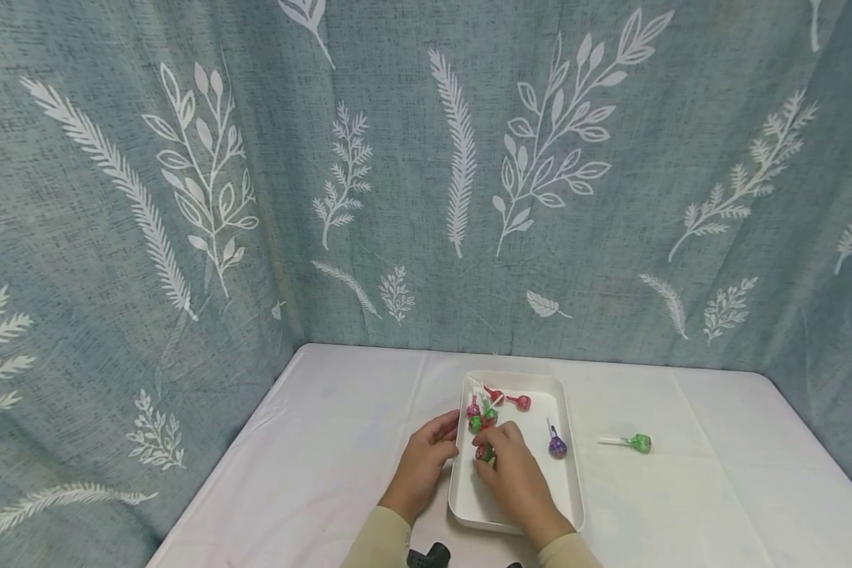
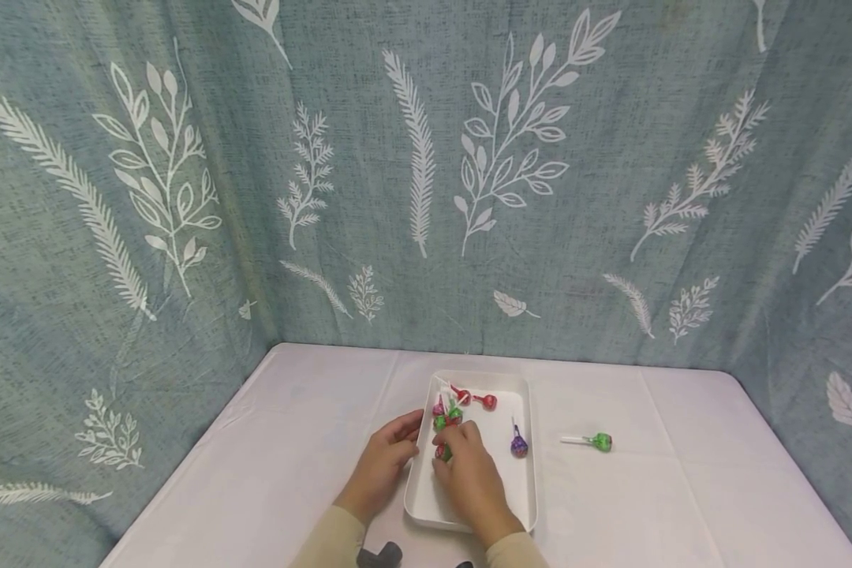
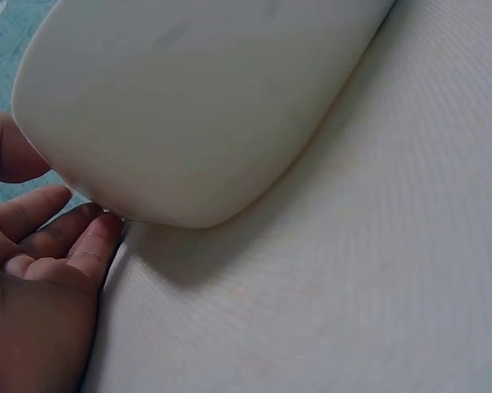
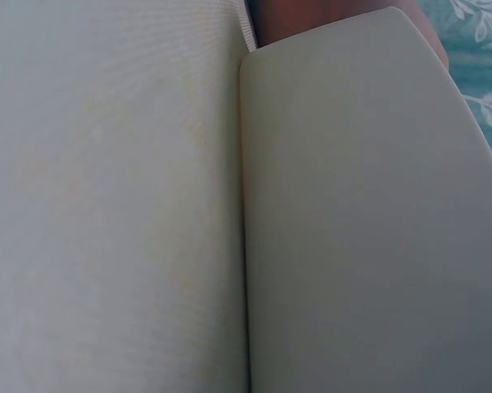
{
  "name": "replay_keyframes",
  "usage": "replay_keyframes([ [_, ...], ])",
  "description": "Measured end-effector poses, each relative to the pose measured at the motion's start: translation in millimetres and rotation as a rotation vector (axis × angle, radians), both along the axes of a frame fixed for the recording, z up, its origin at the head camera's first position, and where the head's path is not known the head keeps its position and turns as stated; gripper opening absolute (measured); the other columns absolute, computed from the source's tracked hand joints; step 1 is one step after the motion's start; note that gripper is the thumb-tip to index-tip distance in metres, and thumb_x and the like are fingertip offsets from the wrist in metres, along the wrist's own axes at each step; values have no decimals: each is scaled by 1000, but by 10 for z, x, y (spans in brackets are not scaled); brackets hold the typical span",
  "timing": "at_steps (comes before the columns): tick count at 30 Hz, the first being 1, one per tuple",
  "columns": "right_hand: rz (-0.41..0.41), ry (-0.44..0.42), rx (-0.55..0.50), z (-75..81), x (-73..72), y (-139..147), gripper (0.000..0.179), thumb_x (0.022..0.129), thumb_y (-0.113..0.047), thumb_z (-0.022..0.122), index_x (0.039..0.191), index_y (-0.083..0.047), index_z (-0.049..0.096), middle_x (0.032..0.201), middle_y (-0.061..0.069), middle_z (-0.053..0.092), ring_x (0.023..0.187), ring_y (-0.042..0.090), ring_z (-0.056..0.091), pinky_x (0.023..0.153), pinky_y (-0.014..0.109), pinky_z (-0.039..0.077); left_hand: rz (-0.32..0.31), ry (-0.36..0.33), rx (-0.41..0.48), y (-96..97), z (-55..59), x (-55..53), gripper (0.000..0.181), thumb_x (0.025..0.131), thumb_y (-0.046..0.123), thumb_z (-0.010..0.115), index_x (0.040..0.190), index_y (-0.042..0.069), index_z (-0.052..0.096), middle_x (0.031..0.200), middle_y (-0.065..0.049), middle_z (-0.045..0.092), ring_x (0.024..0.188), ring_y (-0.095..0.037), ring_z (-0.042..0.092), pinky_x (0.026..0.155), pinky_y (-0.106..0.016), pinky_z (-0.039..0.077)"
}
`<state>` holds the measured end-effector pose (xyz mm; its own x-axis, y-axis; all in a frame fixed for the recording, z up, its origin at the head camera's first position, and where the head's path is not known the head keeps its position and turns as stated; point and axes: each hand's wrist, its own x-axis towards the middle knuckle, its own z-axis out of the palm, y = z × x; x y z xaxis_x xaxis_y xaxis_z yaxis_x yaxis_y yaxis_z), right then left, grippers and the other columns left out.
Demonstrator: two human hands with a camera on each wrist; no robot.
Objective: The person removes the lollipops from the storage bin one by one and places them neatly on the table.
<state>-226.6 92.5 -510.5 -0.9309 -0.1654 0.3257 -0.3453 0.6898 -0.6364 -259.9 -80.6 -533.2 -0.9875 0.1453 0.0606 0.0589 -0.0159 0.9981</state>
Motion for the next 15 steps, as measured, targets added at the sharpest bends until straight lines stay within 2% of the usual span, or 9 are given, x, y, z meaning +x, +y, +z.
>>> replay_keyframes([
  [10, -68, 109, -182, 9, -3, 22, 30, 90, 1, 85, 108, -12, 66, 104, -2, 55, 88, 14, 58, 75, 29, 56, -5, -6, 13, -9, -5, 2, 71, 85, -2, 59, 155, -7, 52, 156, -23, 56, 145, -39, 53, 119, -52, 45],
  [15, -100, 79, -272, 37, -11, 38, 26, 91, 2, 83, 108, -10, 66, 106, 0, 61, 89, 15, 64, 74, 29, 57, -9, 3, 9, -15, -11, -2, 70, 86, -1, 60, 155, -8, 52, 157, -23, 55, 145, -39, 53, 118, -54, 45],
])
